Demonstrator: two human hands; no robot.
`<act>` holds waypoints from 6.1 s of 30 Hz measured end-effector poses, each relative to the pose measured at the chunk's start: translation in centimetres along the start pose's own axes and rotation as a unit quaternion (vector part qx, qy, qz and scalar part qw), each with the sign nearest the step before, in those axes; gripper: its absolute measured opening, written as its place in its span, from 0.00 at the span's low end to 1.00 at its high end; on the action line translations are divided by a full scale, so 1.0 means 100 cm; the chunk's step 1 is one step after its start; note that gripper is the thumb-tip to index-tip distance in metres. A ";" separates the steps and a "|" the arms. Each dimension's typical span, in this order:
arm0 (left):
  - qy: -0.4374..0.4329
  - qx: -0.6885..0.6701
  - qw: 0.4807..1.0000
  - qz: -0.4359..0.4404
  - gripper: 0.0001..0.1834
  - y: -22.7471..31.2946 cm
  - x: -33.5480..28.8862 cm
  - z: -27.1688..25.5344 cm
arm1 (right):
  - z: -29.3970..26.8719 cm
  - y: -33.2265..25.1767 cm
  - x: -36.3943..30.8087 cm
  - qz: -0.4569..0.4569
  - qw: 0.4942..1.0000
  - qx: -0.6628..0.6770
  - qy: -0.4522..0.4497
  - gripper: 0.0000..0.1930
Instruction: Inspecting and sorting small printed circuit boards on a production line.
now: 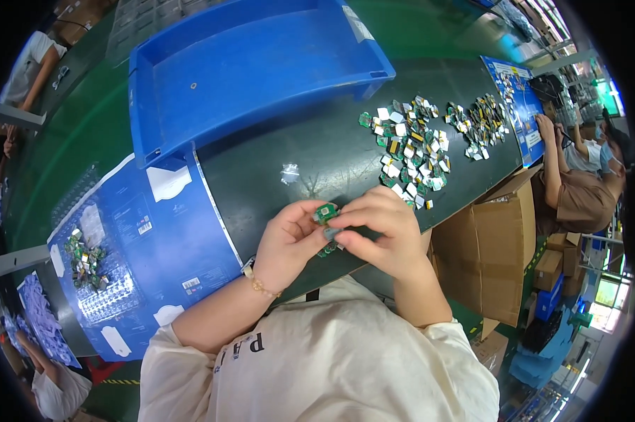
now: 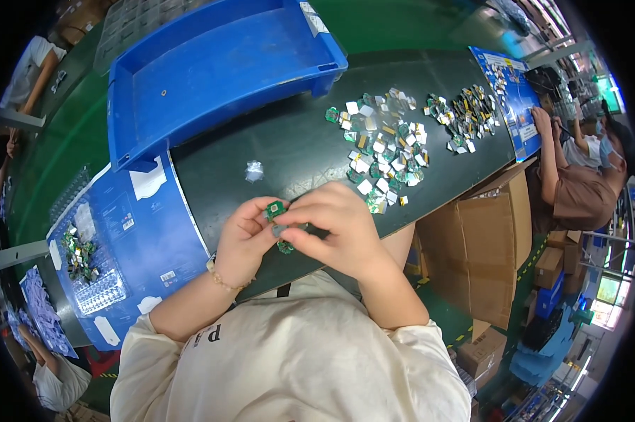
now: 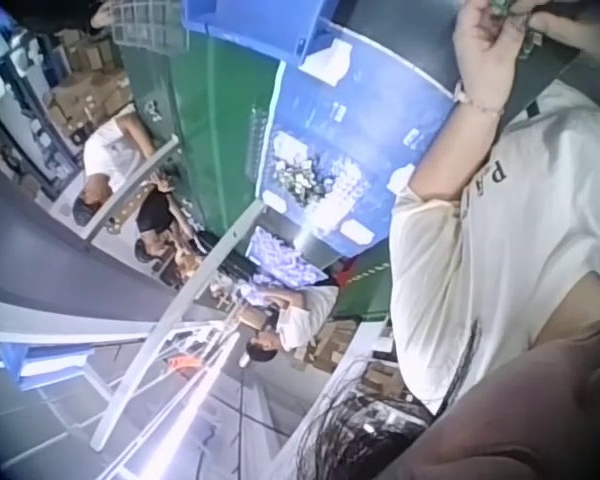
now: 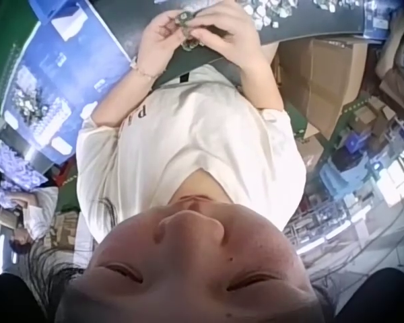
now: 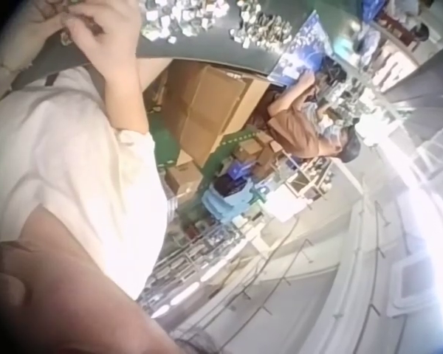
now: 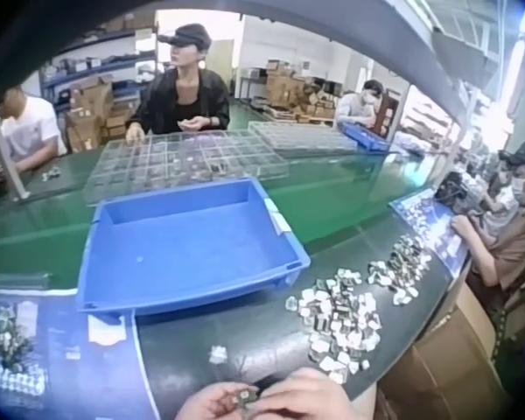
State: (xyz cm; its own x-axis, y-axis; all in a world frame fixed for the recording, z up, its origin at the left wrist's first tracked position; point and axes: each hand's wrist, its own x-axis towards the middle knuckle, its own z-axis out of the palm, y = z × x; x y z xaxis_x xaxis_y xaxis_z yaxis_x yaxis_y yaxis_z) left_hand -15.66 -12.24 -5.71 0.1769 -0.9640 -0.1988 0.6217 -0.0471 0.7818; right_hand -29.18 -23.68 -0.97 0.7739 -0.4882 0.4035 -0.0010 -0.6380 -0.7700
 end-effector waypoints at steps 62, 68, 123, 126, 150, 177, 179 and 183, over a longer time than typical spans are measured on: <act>-0.044 -0.035 0.996 -0.067 0.11 -0.005 -0.001 -0.008 | 0.013 0.014 -0.035 0.264 0.924 0.276 0.015 0.06; -0.048 -0.010 0.997 -0.059 0.11 -0.003 -0.002 -0.008 | 0.015 0.014 -0.036 0.254 0.928 0.271 0.026 0.06; 0.020 0.088 0.996 0.019 0.19 0.009 -0.001 0.011 | 0.027 0.009 -0.032 0.230 0.919 0.297 0.124 0.27; 0.054 0.083 0.993 0.059 0.22 0.003 -0.002 0.007 | 0.024 0.010 -0.030 0.248 0.908 0.304 0.146 0.30; -0.026 -0.110 0.989 -0.100 0.10 -0.004 -0.002 -0.006 | 0.019 0.008 -0.034 0.211 0.963 0.086 0.143 0.29; 0.091 -0.031 0.995 -0.010 0.14 0.003 0.000 0.000 | 0.027 0.015 -0.014 -0.032 0.989 -0.103 0.098 0.06; 0.094 -0.054 0.994 -0.007 0.15 0.002 0.000 0.001 | 0.025 0.026 -0.008 -0.021 0.987 -0.059 0.145 0.06; -0.004 -0.042 0.998 0.038 0.15 -0.003 -0.007 -0.002 | 0.024 0.041 0.029 0.023 0.992 -0.122 0.037 0.05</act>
State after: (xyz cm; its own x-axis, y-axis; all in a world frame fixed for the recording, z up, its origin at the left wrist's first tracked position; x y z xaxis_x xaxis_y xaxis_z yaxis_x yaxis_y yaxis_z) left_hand -15.82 -11.53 -5.97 0.2195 -0.9662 -0.1352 0.6681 0.0479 0.7425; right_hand -25.40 -26.32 -4.11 0.7214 -0.5558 0.4132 -0.1943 -0.7350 -0.6496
